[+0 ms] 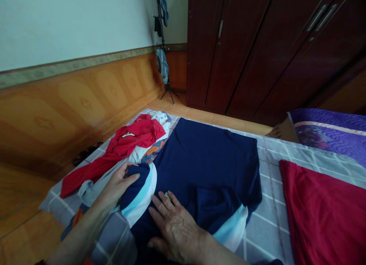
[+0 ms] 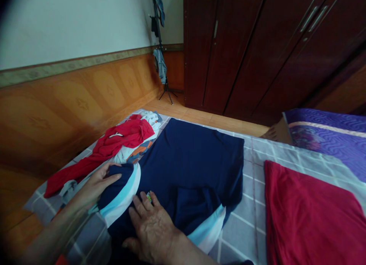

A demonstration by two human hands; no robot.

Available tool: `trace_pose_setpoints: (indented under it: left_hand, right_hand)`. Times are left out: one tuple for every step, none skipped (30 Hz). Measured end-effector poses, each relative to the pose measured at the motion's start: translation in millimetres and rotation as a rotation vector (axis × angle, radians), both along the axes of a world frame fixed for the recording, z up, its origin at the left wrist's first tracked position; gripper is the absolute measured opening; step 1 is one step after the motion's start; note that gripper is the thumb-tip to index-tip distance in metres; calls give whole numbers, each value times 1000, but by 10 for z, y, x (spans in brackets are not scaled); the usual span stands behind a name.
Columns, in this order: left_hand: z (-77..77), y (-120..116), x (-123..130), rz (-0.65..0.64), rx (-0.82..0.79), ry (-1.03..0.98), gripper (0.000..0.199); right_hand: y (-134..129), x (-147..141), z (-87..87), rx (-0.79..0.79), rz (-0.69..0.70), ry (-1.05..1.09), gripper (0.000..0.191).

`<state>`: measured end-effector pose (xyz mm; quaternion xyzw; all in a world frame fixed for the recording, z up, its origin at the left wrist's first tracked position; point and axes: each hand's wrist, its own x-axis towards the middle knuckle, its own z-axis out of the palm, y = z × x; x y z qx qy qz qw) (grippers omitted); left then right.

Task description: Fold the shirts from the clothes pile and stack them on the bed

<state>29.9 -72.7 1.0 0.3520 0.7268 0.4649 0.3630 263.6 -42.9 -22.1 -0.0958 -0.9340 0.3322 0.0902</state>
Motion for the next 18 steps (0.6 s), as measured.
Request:
trace_pose_setpoints:
  left_hand:
    - [52,17,76,-8,36,32,38]
    - [107,29,170,-38,63,70,37]
    - [160,33,275,-102,77,102,38]
    - [207,28,382,-197,70,124,43]
    - [243,12,482,-305,49,139,49]
    - [267,-13,566,-406,24,157,54]
    - [275,-47,627,-480,7,187,59]
    - [270,-88,663,-518,-2,233,60]
    - [253,-133,674,-526,-10,290,58]
    - [230,-182,665,-524,-21,349,53]
    - [205,-232,643,-532,-33,405,48]
    - [184,-282,617,-561,-50,456,43]
    - [170,-331,592,-607,-73,503,39]
    - [163,-377,574,-666,-103,547,36]
    - [162,-418,566,-729,-142,587,34]
    - [166,-455,566,-791,-190,618,32]
    - [169,-486,574,-850,-238,642,30]
    - [170,-512,587,-898,-281,659,29]
  right_hand:
    - [-7,0,-9,-3,-41,48,54]
    - [-4,0,-9,-14,-108,114,47]
    - [11,2,1,-32,-202,199,39]
    - [42,8,20,-56,-316,296,32]
    - [90,19,47,-87,-439,389,28]
    - [154,36,79,-119,-561,461,26]
    - [229,58,111,-146,-672,503,25]
    - [310,85,138,-165,-764,505,25]
    - [391,113,157,-172,-832,475,24]
    - [463,139,164,-164,-877,426,24]
    - [522,161,157,-138,-900,375,24]
    - [564,175,137,-94,-901,326,25]
    - [586,180,105,-38,-889,278,25]
    - [589,176,65,25,-869,230,27]
    - [576,164,22,91,-844,184,29]
    - [552,147,-21,151,-809,136,33]
    - [521,128,-58,200,-761,92,37]
    - [490,109,-87,234,-707,55,41]
